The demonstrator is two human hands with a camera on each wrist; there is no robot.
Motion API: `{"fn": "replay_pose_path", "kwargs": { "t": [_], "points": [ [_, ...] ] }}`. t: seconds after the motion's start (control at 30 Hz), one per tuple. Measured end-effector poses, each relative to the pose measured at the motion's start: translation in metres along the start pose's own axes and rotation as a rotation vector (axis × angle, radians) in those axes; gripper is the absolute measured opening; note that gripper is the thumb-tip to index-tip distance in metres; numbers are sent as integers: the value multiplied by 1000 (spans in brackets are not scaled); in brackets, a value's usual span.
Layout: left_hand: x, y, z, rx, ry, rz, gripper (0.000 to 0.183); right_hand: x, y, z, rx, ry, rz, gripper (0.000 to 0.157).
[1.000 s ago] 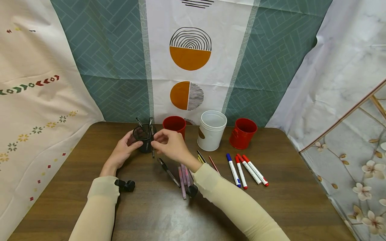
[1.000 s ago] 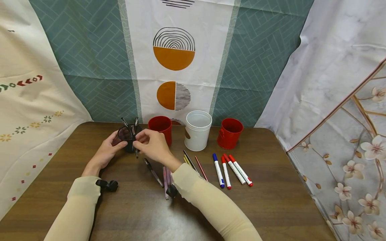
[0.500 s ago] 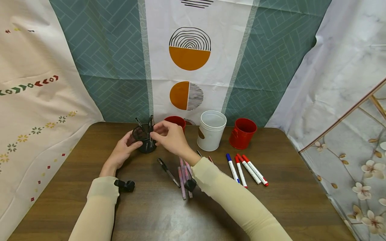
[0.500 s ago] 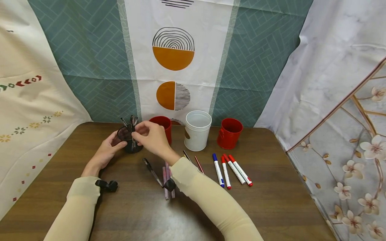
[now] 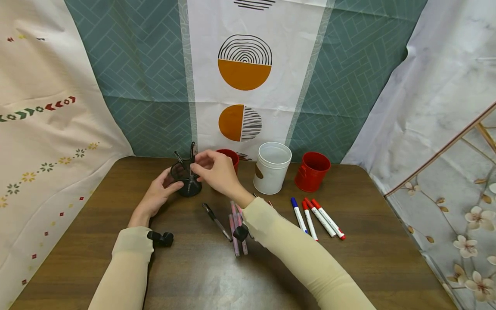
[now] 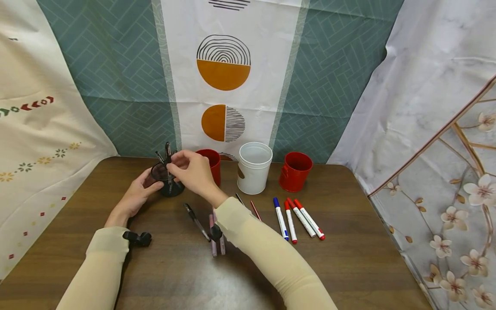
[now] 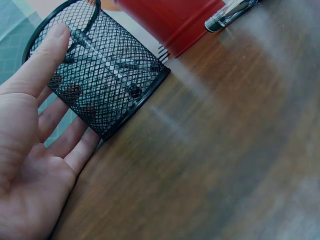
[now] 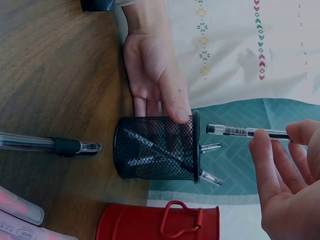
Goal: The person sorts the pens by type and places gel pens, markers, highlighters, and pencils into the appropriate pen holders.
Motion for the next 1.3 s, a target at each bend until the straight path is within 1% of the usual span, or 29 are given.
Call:
{"fn": "replay_pose_path", "kwargs": {
  "t": [0.23,0.43,0.87,1.3],
  "points": [
    [1,1,0,-5,-1,-2,72,2,-6,10,-7,8,26,16],
    [1,1,0,-5,-6,2,71,3,-8,15,-15,-11,13,16],
    [3,0,0,-3,3,-9,70,-4,-13,20,-49,-15,32,18],
    [3,0,0,1,9,-1,71,-5,-15,25,-44,-15,41,18]
  ]
}}
Point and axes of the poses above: each hand's wrist, its own z-axis towards the middle knuckle, its own y-axis out of the back of the hand, x = y × z, the point moved 10 cm from there along z, towards the middle knuckle, and after that the axes turned 12 degrees about y, right-handed, at the moved point
